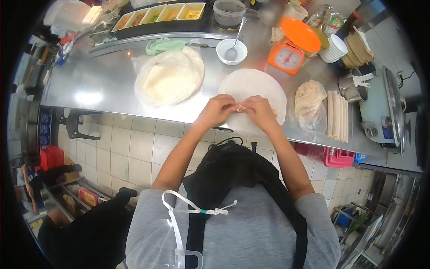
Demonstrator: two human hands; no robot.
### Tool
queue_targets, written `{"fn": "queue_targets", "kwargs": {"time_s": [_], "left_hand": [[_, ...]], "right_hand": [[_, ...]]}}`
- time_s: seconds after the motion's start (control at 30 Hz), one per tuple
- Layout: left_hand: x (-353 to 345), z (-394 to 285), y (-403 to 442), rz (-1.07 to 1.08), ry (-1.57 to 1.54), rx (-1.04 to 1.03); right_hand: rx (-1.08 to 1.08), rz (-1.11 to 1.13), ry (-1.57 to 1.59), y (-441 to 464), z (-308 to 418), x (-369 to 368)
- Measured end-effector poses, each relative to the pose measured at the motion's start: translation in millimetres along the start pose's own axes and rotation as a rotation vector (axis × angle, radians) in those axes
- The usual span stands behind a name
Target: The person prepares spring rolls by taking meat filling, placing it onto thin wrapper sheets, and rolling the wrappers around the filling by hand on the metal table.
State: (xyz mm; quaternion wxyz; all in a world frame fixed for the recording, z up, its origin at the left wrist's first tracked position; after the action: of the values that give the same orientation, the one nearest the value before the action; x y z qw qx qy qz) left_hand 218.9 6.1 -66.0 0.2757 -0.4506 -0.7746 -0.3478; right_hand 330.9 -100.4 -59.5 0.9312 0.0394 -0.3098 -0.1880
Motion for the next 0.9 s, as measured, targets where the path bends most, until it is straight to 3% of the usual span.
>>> {"fn": "queue_targets", "kwargs": {"time_s": [0.1,0.13,0.23,0.3,0.4,0.43,0.47,0.53,0.7,0.77,0.83,0.9], "left_hand": [[6,-6,-3,-0.088,-0.092,0.042],[2,-11,1,0.008,-0.086,0.056],[-11,-8,7,0.140,-0.120,0.128],[-16,-3,7,0.179,-0.160,0.187],[-6,-9,8,0.198,-0.129,0.161],[-1,-14,9,0.114,-0.107,0.054],[5,-19,8,0.031,-0.086,-0.051],[-2,-10,7,0.054,-0.052,-0.034],[-5,0,1,0.119,0.002,-0.037],[12,-3,-6,-0.069,-0.066,0.071],[9,-4,-15,-0.018,-0.019,0.164],[-1,0,-28,0.036,0.028,0.263]], "right_hand": [[-0.139,-0.103,0.250,-9,1,22],[-0.142,-0.099,0.252,-12,1,22],[-0.167,-0.048,0.075,-14,-3,20],[-0.005,-0.075,-0.103,-13,4,18],[-0.007,-0.052,-0.101,-10,2,18],[-0.007,-0.055,-0.100,-9,4,20],[-0.056,-0.082,0.011,-9,4,23],[-0.105,-0.106,0.127,-10,1,21],[-0.006,-0.079,-0.144,-6,14,10],[-0.066,-0.062,-0.079,-6,3,16],[-0.130,-0.038,-0.011,-7,-2,16],[0.061,-0.153,-0.159,-10,14,19]]}}
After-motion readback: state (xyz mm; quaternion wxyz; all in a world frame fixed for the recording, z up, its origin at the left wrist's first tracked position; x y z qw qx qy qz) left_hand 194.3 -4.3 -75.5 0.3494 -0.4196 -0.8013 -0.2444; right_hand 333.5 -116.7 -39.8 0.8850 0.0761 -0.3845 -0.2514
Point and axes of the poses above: each hand's wrist, its own y-axis towards the middle knuckle, its own x-axis out of the back of the hand, z = x × y, the point moved 6 cm from there along y, towards the middle knuckle, and after that the axes turned 13 degrees about y, right-handed, at the moved point
